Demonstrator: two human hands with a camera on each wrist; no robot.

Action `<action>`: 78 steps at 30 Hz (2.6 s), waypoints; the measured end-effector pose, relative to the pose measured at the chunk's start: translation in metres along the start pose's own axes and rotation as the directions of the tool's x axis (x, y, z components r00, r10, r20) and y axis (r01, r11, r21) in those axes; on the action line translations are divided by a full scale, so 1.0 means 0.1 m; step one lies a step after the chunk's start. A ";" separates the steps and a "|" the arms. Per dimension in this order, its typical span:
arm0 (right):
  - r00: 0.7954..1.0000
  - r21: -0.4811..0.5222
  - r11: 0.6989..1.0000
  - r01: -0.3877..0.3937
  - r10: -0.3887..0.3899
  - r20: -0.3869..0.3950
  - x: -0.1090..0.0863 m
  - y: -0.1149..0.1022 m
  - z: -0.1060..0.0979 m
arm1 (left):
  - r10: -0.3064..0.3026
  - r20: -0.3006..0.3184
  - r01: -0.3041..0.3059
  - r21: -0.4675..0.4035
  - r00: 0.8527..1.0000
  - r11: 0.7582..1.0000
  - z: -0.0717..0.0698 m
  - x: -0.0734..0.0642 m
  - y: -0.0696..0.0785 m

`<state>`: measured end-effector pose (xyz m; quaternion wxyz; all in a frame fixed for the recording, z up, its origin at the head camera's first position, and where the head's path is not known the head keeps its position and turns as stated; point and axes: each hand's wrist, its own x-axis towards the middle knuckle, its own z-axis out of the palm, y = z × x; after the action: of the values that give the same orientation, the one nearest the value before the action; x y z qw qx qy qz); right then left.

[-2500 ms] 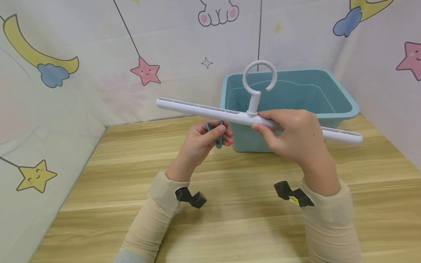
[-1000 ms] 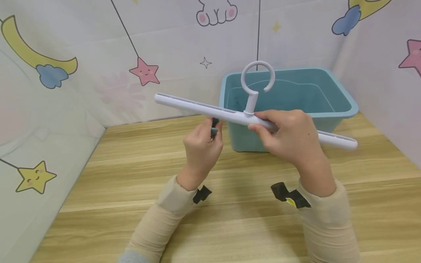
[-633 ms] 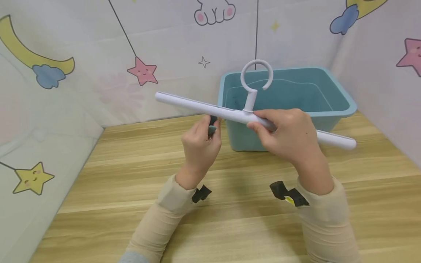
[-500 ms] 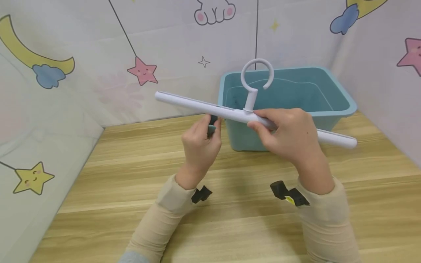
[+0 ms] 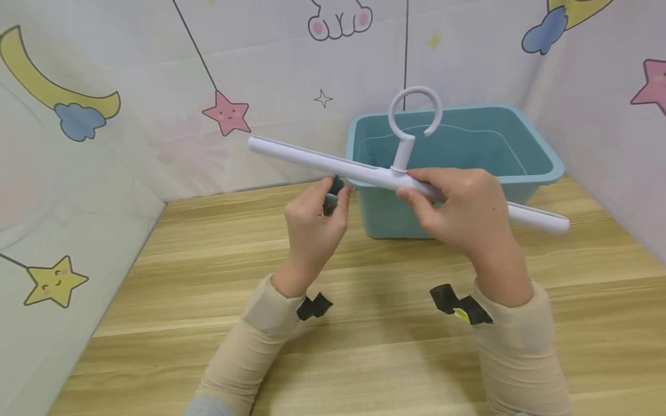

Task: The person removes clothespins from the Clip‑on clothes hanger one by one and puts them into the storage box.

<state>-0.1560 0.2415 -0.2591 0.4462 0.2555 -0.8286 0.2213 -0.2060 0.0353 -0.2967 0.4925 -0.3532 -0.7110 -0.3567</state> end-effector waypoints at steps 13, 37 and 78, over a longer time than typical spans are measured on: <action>0.993 0.071 0.996 -0.057 0.064 -0.102 0.00 0.02 0.00 | -0.014 0.040 0.015 -0.017 0.999 1.000 -0.02 0.01 -0.03; 0.987 0.111 0.992 -0.062 0.077 -0.138 -0.02 0.02 -0.07 | -0.136 0.142 0.160 -0.169 0.980 0.972 0.08 0.12 -0.33; 0.991 0.133 0.990 -0.051 0.066 -0.115 -0.02 0.00 -0.08 | -0.501 0.507 0.681 -0.269 0.702 0.681 0.50 0.49 -0.58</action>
<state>-0.1505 0.2468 -0.2564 0.4705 0.2457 -0.7917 0.3024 -0.2911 0.0563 -0.2727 0.1011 -0.2633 -0.7714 -0.5704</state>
